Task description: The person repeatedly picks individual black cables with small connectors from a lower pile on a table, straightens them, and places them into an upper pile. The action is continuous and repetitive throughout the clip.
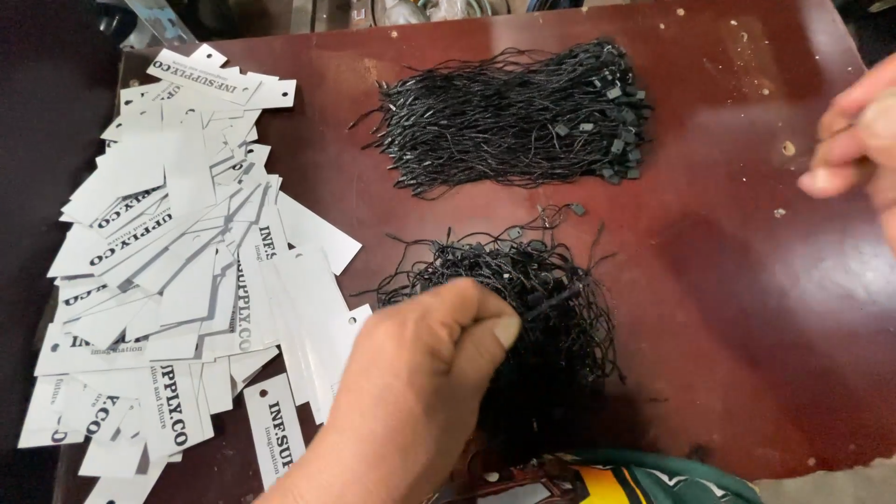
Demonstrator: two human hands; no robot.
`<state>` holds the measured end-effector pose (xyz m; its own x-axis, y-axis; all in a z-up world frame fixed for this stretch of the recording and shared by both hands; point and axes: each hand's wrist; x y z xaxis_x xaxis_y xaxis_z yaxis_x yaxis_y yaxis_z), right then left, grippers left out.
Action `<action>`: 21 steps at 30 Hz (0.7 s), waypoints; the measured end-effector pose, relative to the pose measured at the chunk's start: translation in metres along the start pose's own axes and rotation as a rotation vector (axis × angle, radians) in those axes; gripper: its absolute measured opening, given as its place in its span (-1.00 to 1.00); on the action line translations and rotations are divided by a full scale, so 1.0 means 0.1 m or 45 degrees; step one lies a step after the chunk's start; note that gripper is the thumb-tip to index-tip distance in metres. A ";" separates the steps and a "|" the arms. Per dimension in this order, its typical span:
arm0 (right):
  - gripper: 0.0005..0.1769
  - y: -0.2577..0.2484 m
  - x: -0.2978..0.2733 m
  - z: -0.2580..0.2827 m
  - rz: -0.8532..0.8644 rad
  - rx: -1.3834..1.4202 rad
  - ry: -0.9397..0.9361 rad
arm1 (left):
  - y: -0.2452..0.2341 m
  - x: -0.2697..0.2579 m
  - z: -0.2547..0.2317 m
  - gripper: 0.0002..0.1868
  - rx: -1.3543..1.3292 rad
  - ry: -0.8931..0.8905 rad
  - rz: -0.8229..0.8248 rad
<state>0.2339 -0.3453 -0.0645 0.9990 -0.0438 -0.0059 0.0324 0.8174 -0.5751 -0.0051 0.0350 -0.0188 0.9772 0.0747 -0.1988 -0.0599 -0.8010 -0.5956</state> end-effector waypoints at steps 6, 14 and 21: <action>-0.83 0.75 -0.72 0.76 0.300 0.503 -0.066 | -0.40 0.50 0.14 -0.88 0.262 -0.126 -0.295; -0.84 0.89 -0.11 0.84 0.372 0.621 -0.080 | -0.58 1.43 0.45 -0.90 0.473 0.418 -0.695; -0.56 0.95 0.61 0.27 0.195 -0.042 -0.428 | -0.59 1.82 0.52 -0.84 0.538 0.617 -0.826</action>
<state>0.2990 -0.2542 -0.0973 0.9464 0.2731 0.1724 -0.1135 0.7810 -0.6142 0.1656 0.1268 -0.0602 0.8179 0.1003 0.5665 0.5549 -0.3978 -0.7307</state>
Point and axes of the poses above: each hand's wrist, its own x-axis towards the middle knuckle, its own y-axis out of the palm, z = x × y, and after that the axes turned 2 degrees about x, right-handed
